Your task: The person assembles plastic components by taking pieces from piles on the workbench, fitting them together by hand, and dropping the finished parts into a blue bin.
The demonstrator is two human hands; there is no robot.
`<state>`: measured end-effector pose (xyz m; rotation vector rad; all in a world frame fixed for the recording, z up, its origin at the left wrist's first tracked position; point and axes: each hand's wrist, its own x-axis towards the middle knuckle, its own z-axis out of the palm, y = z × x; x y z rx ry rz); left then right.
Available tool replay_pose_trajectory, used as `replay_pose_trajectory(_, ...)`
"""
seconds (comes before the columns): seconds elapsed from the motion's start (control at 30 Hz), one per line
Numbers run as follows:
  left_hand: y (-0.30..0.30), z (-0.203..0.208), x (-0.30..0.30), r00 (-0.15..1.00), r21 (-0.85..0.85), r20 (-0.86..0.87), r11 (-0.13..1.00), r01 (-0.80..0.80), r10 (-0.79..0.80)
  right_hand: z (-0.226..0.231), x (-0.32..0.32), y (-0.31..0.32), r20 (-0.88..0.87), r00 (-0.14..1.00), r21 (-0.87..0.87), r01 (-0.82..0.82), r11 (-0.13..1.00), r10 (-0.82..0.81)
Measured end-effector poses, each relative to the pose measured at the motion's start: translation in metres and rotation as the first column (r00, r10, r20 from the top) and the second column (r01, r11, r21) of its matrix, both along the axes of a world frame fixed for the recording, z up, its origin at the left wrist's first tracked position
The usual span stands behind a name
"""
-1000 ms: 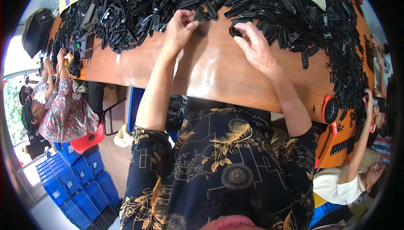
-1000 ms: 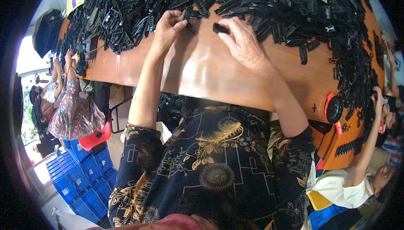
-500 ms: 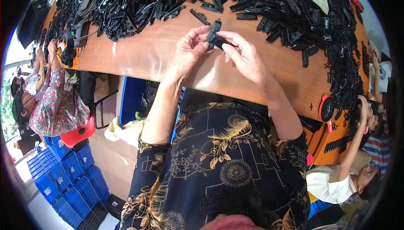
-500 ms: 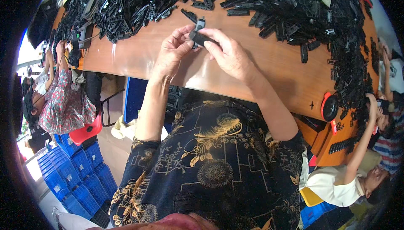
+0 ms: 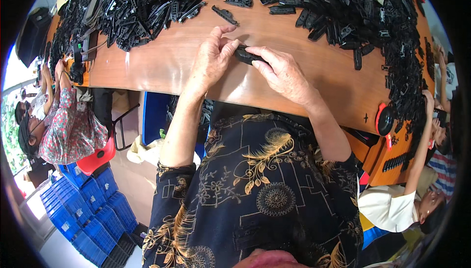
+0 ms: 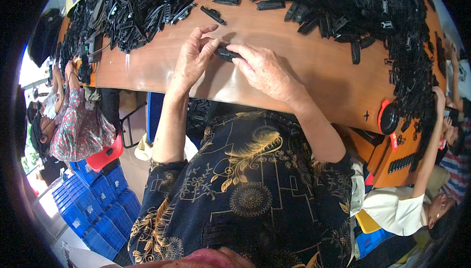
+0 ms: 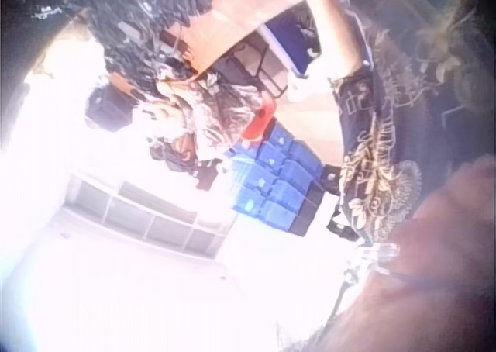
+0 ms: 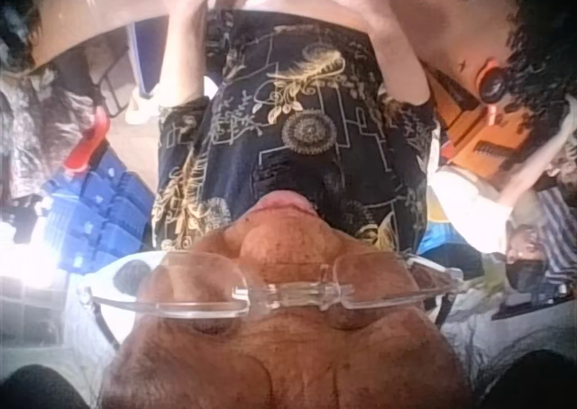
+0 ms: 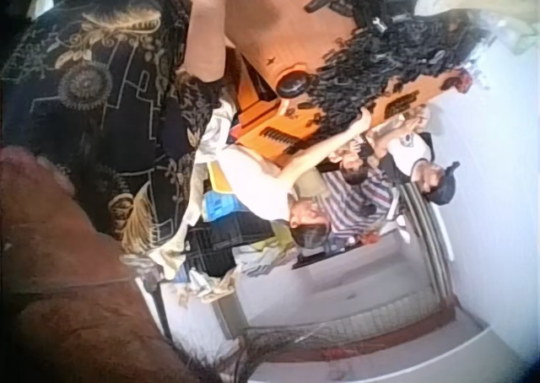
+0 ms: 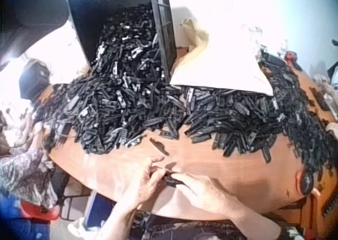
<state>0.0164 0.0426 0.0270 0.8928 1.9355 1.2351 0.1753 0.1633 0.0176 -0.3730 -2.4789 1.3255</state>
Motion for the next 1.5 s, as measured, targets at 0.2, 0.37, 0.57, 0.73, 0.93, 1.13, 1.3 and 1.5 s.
replay_pose_trajectory(0.2,0.007,-0.005,0.0,1.0,-0.045,0.009,0.999,0.014,-0.014,-0.013,-0.002,-0.01,-0.107,0.983,-0.098,0.142,0.985,-0.152)
replay_pose_trajectory(0.37,0.013,-0.025,0.017,0.621,0.178,0.782,0.934,-0.31,0.057,-0.027,-0.01,-0.015,-0.168,0.93,-0.142,0.304,0.942,-0.326)
replay_pose_trajectory(0.57,0.022,-0.036,0.043,0.647,0.289,0.759,0.853,-0.434,0.071,-0.02,-0.013,-0.016,-0.018,0.927,-0.319,0.349,0.881,-0.374)
replay_pose_trajectory(0.73,0.023,-0.02,0.033,0.727,0.278,0.678,0.877,-0.393,0.111,-0.009,-0.008,-0.003,-0.01,0.959,-0.058,0.283,0.957,-0.284)
replay_pose_trajectory(0.93,0.018,-0.017,0.024,0.802,0.307,0.595,0.907,-0.288,0.054,-0.015,-0.017,0.003,0.04,0.981,-0.555,0.178,0.813,-0.188)
replay_pose_trajectory(1.13,0.023,-0.018,0.014,0.795,0.294,0.604,0.909,-0.295,0.062,-0.006,-0.022,0.002,0.126,0.957,-0.377,0.29,0.88,-0.262)
replay_pose_trajectory(1.3,0.029,-0.02,0.01,0.757,0.314,0.653,0.898,-0.309,0.032,-0.003,-0.024,0.012,0.091,0.973,-0.263,0.23,0.937,-0.213)
replay_pose_trajectory(1.5,0.04,-0.028,-0.049,0.959,0.014,0.116,0.965,-0.261,0.258,-0.003,-0.035,0.07,0.029,0.981,0.756,0.104,0.647,-0.192)
